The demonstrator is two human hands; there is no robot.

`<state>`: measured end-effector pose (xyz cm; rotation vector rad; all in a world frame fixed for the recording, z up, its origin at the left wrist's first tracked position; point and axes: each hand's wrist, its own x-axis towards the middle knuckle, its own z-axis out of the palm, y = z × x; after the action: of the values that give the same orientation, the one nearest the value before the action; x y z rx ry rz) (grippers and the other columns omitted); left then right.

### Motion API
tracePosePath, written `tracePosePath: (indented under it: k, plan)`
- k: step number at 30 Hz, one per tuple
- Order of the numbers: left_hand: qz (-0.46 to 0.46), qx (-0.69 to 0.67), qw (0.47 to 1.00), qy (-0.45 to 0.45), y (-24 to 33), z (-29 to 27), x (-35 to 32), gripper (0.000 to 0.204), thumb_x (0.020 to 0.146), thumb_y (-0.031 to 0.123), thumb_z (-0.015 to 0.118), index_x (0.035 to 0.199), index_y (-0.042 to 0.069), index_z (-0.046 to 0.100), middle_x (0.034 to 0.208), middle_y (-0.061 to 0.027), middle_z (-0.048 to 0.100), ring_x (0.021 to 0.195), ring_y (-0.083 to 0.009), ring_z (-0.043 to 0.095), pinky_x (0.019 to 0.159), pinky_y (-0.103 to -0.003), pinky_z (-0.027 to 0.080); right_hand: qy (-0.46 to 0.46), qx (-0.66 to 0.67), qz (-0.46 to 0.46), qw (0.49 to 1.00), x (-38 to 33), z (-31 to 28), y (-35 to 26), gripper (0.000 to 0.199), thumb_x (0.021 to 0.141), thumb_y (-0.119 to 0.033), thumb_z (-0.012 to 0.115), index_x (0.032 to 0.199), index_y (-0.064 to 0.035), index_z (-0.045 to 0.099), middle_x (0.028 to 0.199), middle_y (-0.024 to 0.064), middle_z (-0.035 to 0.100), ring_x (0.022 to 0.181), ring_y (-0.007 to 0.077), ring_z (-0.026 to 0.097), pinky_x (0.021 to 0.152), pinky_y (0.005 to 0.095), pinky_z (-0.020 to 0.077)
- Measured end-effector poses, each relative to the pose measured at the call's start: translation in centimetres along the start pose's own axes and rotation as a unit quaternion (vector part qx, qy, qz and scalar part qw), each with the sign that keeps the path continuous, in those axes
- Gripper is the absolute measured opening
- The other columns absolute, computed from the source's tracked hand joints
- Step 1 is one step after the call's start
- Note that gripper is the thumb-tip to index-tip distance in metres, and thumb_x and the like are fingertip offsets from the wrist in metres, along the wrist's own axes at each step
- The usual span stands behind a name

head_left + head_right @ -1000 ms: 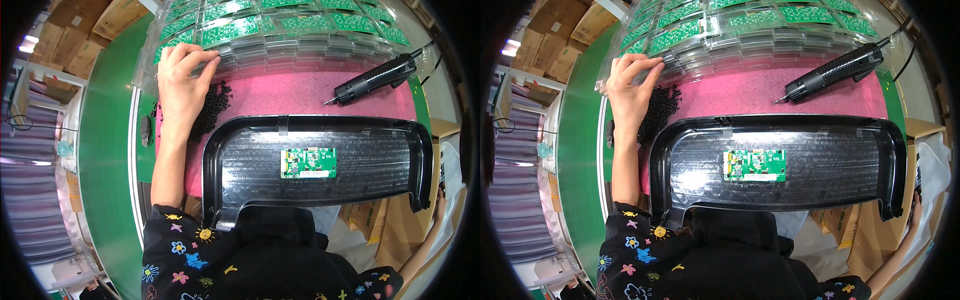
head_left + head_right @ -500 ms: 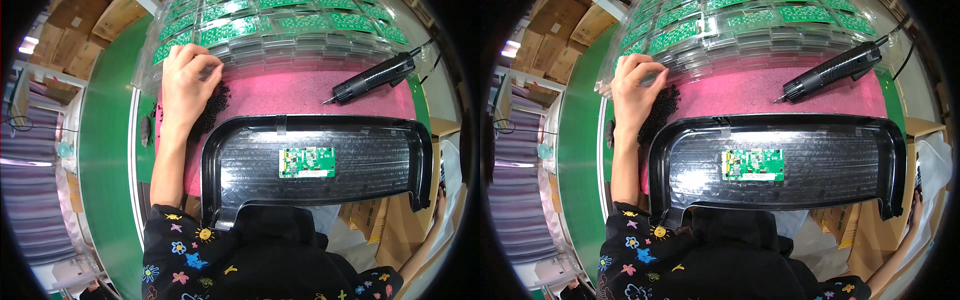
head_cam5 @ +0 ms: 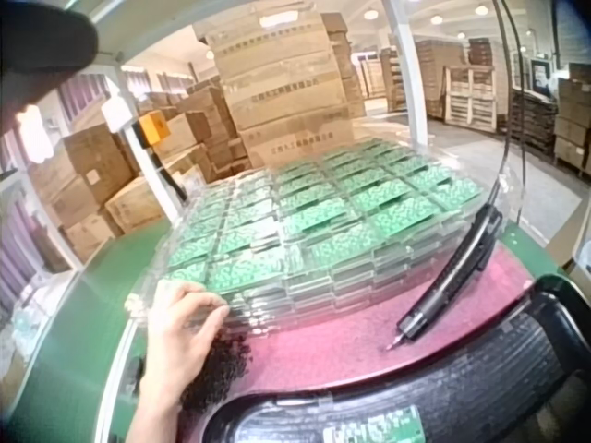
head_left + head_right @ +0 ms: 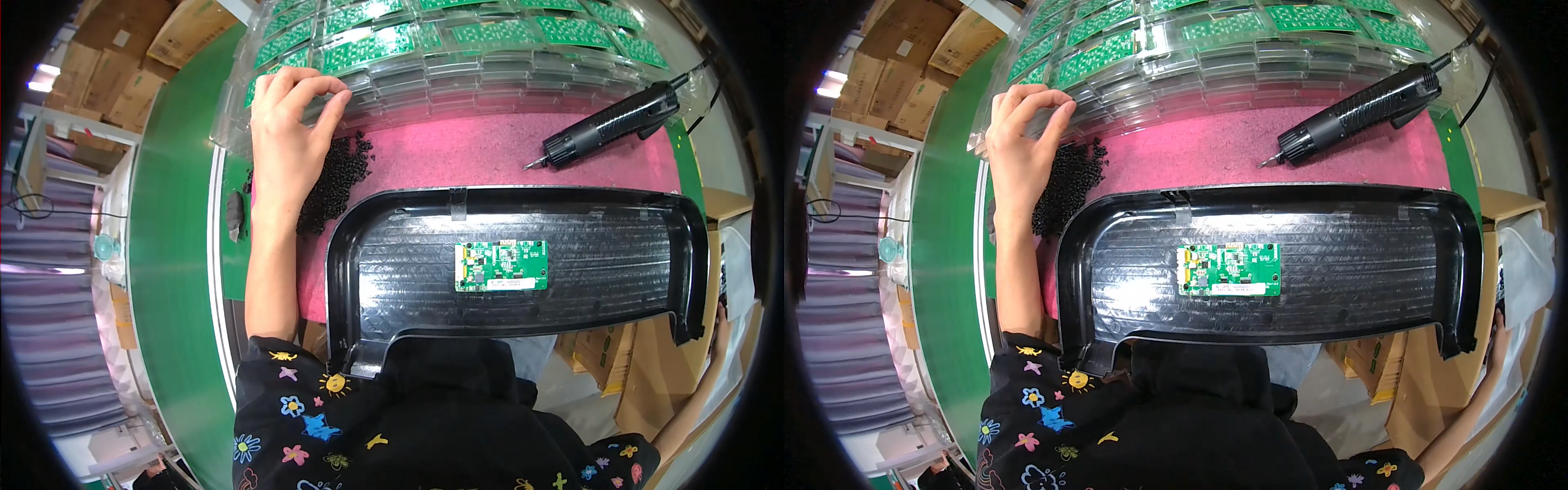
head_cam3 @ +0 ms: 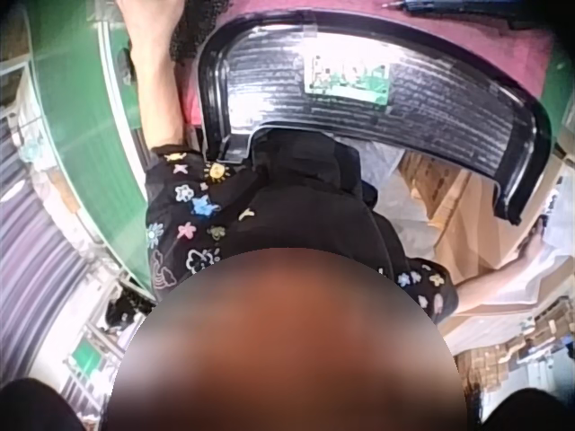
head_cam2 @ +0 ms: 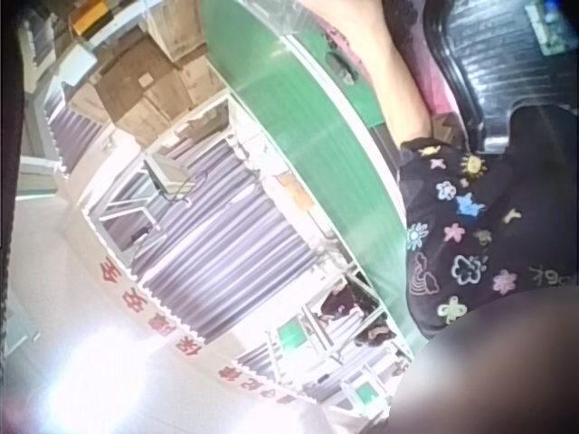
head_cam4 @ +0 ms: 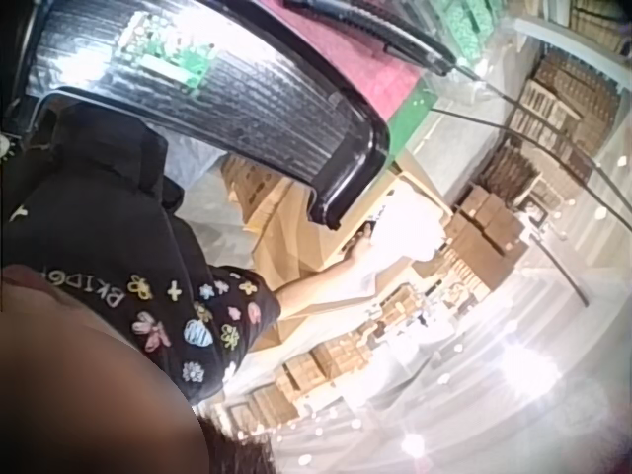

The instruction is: Assembling circuit boards into plastic housings and packing them into boxes.

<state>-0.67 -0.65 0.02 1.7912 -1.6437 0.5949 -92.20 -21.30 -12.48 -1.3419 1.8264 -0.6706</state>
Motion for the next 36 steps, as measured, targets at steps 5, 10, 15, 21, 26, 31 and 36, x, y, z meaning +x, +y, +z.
tracePosePath:
  k: [5,10,15,21,26,31,36]
  plan:
    - [-0.003,0.010,1.000,-0.016,0.2,0.1,0.0,0.012,0.080,0.009,0.077,0.089,0.005,0.070,0.094,-0.0061,0.065,0.094,-0.0248,0.057,0.084,-0.036,0.047,0.019,0.010,-0.051,0.998,0.0,-0.1,0.8,0.060,0.098,-0.037,0.058,0.140,0.0035,0.047,0.135,0.0133,0.056,0.121,0.0248,0.054,0.104,0.0353,0.0401]
    - [0.002,0.001,1.000,-0.015,-0.1,0.3,-0.1,0.014,0.078,0.010,0.077,0.089,0.007,0.068,0.094,-0.0048,0.063,0.094,-0.0256,0.056,0.084,-0.037,0.045,0.027,-0.009,-0.033,0.999,-0.2,0.1,0.2,0.059,0.098,-0.037,0.058,0.140,0.0032,0.047,0.135,0.0133,0.056,0.120,0.0243,0.054,0.104,0.0350,0.0405]
    - [0.002,-0.008,1.000,-0.013,-0.2,0.2,-0.1,0.015,0.076,0.010,0.078,0.087,0.009,0.068,0.092,-0.0033,0.062,0.093,-0.0259,0.055,0.084,-0.038,0.044,0.001,0.002,-0.010,1.000,-0.9,0.9,-1.2,0.057,0.098,-0.036,0.058,0.139,0.0032,0.048,0.134,0.0136,0.057,0.120,0.0243,0.054,0.104,0.0354,0.0405]
    - [0.013,-0.009,1.000,-0.004,-0.2,0.2,-0.1,0.013,0.073,0.008,0.078,0.082,0.008,0.069,0.090,-0.0025,0.065,0.093,-0.0254,0.057,0.085,-0.038,0.045,-0.022,0.014,0.000,1.000,-0.9,0.7,-1.1,0.055,0.098,-0.035,0.057,0.137,0.0031,0.051,0.132,0.0147,0.058,0.120,0.0247,0.055,0.104,0.0360,0.0398]
    - [0.023,-0.033,0.999,0.023,-0.2,0.2,-0.1,0.014,0.071,0.005,0.078,0.081,0.008,0.069,0.088,-0.0030,0.065,0.089,-0.0245,0.058,0.080,-0.036,0.048,0.003,-0.007,0.002,1.000,-0.9,1.2,-1.2,0.050,0.099,-0.033,0.055,0.134,0.0027,0.054,0.129,0.0144,0.060,0.120,0.0251,0.055,0.105,0.0360,0.0390]
    - [-0.001,-0.042,0.999,0.023,-0.1,0.3,-0.2,0.014,0.070,0.006,0.078,0.081,0.008,0.069,0.088,-0.0024,0.064,0.091,-0.0241,0.057,0.081,-0.037,0.047,0.001,0.060,0.010,0.998,-0.3,0.4,0.1,0.048,0.100,-0.032,0.053,0.132,0.0028,0.056,0.128,0.0135,0.061,0.119,0.0227,0.055,0.105,0.0346,0.0392]
    - [0.013,-0.011,1.000,0.000,0.1,0.3,-0.2,0.014,0.070,0.006,0.078,0.081,0.009,0.071,0.088,-0.0018,0.064,0.093,-0.0240,0.057,0.082,-0.037,0.047,0.012,0.027,0.009,1.000,-0.2,0.4,0.1,0.046,0.100,-0.032,0.053,0.130,0.0024,0.058,0.127,0.0117,0.062,0.117,0.0211,0.056,0.104,0.0332,0.0400]
